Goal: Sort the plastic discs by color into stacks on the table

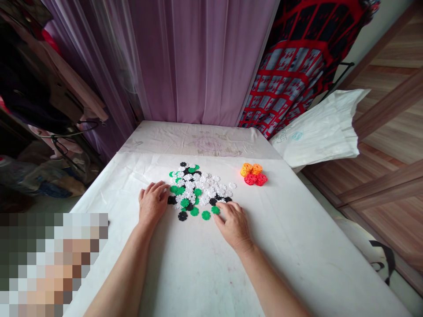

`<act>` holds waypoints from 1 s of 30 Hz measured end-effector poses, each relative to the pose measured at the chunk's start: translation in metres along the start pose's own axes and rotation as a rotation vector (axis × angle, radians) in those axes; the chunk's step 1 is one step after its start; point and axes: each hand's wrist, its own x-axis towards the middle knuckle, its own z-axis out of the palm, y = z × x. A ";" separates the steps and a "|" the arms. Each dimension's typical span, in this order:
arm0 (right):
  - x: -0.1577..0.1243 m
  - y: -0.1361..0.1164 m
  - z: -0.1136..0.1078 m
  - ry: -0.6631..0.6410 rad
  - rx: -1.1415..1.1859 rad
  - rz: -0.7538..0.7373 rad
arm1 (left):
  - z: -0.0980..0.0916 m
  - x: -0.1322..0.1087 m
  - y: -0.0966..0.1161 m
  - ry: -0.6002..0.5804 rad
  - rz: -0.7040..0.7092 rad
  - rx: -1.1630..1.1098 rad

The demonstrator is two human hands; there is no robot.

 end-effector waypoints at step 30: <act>0.004 -0.026 0.005 -0.072 0.155 0.020 | -0.002 0.000 0.002 0.000 0.015 0.013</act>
